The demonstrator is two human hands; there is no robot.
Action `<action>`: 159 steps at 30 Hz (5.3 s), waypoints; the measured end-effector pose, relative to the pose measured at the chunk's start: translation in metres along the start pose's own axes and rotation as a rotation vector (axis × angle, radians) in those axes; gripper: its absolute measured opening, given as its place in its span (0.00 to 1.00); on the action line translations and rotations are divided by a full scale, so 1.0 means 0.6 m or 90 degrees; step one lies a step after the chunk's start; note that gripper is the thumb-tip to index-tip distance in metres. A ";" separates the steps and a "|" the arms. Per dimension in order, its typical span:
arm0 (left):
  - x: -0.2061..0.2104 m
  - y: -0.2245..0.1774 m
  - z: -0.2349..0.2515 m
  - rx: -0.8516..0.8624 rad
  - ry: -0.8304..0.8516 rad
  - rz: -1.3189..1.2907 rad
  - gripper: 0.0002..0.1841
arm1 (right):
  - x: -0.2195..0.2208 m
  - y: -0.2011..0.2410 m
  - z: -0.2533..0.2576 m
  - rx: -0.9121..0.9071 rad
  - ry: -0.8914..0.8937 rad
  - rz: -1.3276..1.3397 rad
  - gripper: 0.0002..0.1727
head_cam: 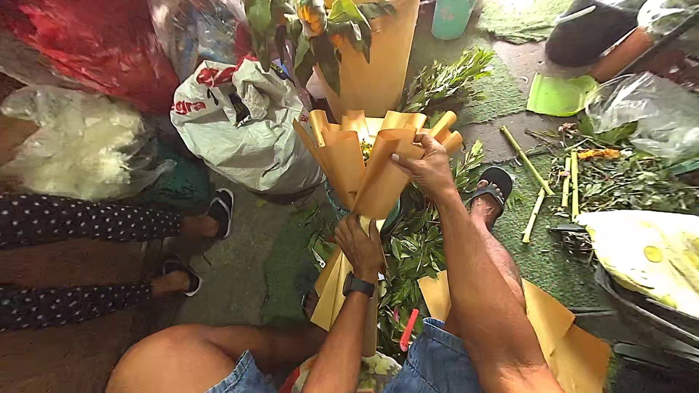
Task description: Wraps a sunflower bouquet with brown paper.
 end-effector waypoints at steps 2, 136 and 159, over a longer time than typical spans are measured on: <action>0.000 0.000 0.000 -0.021 0.016 0.007 0.25 | 0.000 0.001 0.007 -0.015 -0.003 -0.004 0.29; -0.041 -0.018 0.133 -0.180 0.557 0.071 0.42 | 0.099 -0.217 -0.196 0.162 -0.107 0.029 0.07; -0.036 0.073 0.089 -0.143 0.613 -0.082 0.42 | 0.081 -0.231 -0.253 0.410 -0.030 0.243 0.18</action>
Point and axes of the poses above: each hand's wrist, its own z-axis towards the middle knuckle, its own x-axis out of the palm, y = z × x, the point moved 1 cm from there along z, towards the middle knuckle, and after that the axes turned 5 degrees about z, right-handed, at the moved point
